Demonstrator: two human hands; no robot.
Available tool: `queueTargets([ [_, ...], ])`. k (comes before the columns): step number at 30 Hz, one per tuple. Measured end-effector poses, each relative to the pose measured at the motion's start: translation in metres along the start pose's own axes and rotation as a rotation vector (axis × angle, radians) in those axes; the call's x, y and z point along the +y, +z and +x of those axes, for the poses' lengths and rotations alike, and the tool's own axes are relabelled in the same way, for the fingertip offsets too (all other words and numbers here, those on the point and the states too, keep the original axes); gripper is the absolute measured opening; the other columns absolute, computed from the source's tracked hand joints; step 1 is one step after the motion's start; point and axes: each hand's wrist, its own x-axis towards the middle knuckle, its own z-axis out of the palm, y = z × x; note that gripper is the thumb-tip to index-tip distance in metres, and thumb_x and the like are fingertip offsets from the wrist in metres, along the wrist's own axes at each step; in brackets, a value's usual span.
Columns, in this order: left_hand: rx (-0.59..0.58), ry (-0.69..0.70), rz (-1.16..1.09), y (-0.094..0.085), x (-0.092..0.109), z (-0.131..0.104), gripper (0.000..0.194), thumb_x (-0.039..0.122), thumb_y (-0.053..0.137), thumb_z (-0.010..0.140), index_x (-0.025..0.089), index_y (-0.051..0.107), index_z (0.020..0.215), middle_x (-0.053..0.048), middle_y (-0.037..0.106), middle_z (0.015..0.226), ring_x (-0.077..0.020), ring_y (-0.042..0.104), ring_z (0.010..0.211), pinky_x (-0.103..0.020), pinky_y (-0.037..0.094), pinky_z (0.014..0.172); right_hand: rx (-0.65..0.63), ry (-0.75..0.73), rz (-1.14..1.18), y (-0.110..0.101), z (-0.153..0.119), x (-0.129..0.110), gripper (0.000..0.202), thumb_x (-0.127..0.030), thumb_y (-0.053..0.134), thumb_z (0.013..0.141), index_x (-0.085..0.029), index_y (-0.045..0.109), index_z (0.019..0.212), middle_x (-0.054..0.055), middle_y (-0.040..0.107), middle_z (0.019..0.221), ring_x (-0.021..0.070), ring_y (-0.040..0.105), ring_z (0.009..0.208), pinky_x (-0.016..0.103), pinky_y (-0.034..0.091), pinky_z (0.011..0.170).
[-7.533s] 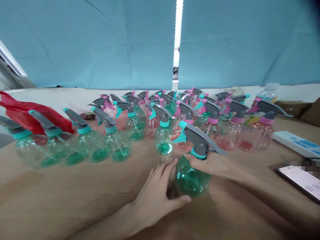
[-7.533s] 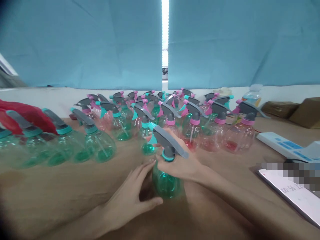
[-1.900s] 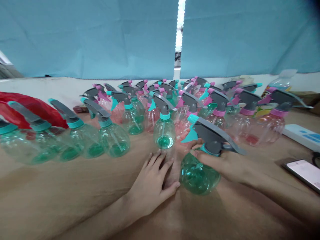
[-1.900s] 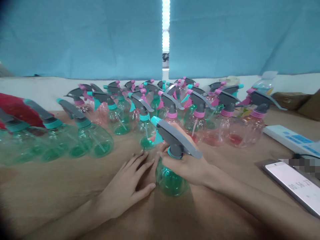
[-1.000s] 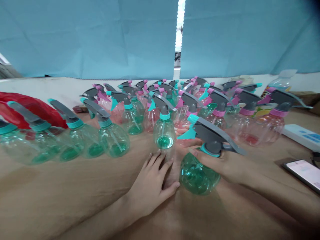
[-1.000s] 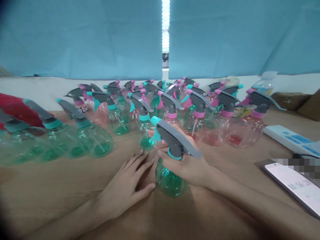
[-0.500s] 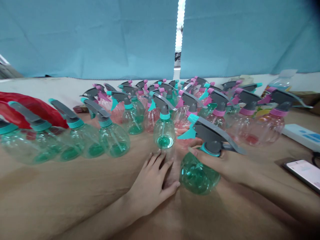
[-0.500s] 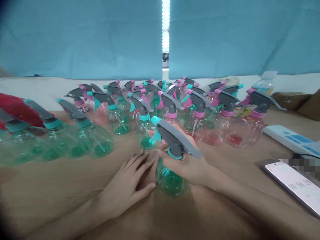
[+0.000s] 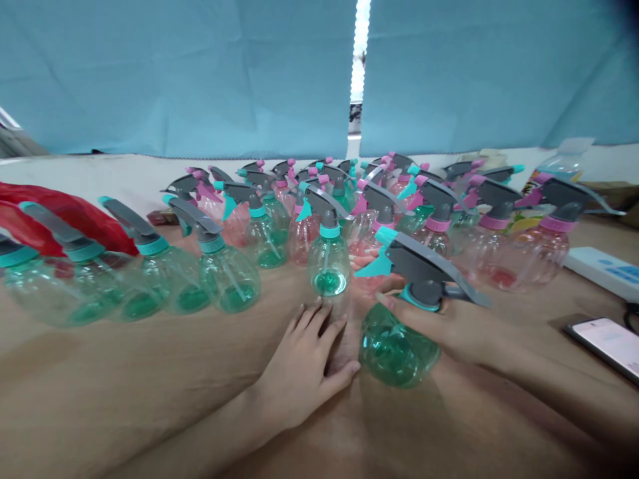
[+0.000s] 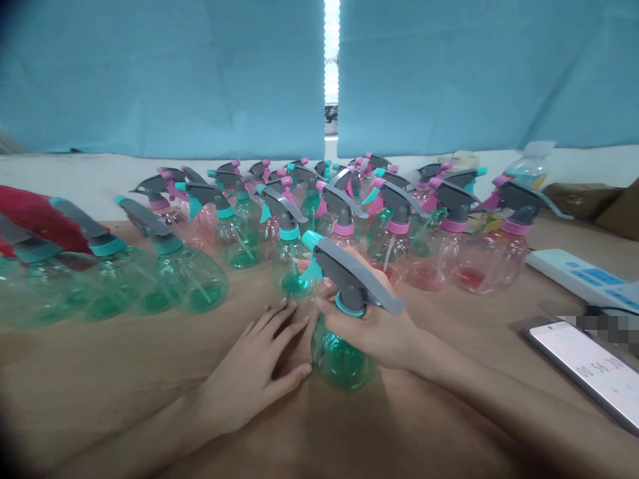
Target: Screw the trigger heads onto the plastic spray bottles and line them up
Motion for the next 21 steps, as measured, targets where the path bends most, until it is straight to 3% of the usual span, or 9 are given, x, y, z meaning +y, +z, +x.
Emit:
queueTargets([
  [9, -0.016, -0.008, 0.013, -0.0004, 0.0005, -0.0007, 0.06, 0.05, 0.051, 0.09, 0.017, 0.04, 0.14, -0.014, 0.038, 0.145, -0.0319, 0.03, 0.135, -0.052, 0.024, 0.109, -0.026, 0.013, 0.003, 0.0, -0.0003, -0.0049, 0.006, -0.027, 0.05, 0.07, -0.025, 0.055, 0.068, 0.001, 0.065, 0.068, 0.0187, 0.067, 0.067, 0.032, 0.057, 0.063],
  [21, -0.007, -0.008, -0.001, -0.0007, 0.0004, -0.0004, 0.06, 0.05, 0.052, 0.09, 0.018, 0.041, 0.139, -0.014, 0.038, 0.146, -0.032, 0.031, 0.135, -0.053, 0.026, 0.108, 0.001, -0.003, 0.056, 0.0004, -0.0025, 0.0006, 0.013, -0.024, 0.051, 0.067, -0.026, 0.054, 0.079, -0.001, 0.066, 0.073, 0.0183, 0.068, 0.066, 0.032, 0.058, 0.063],
])
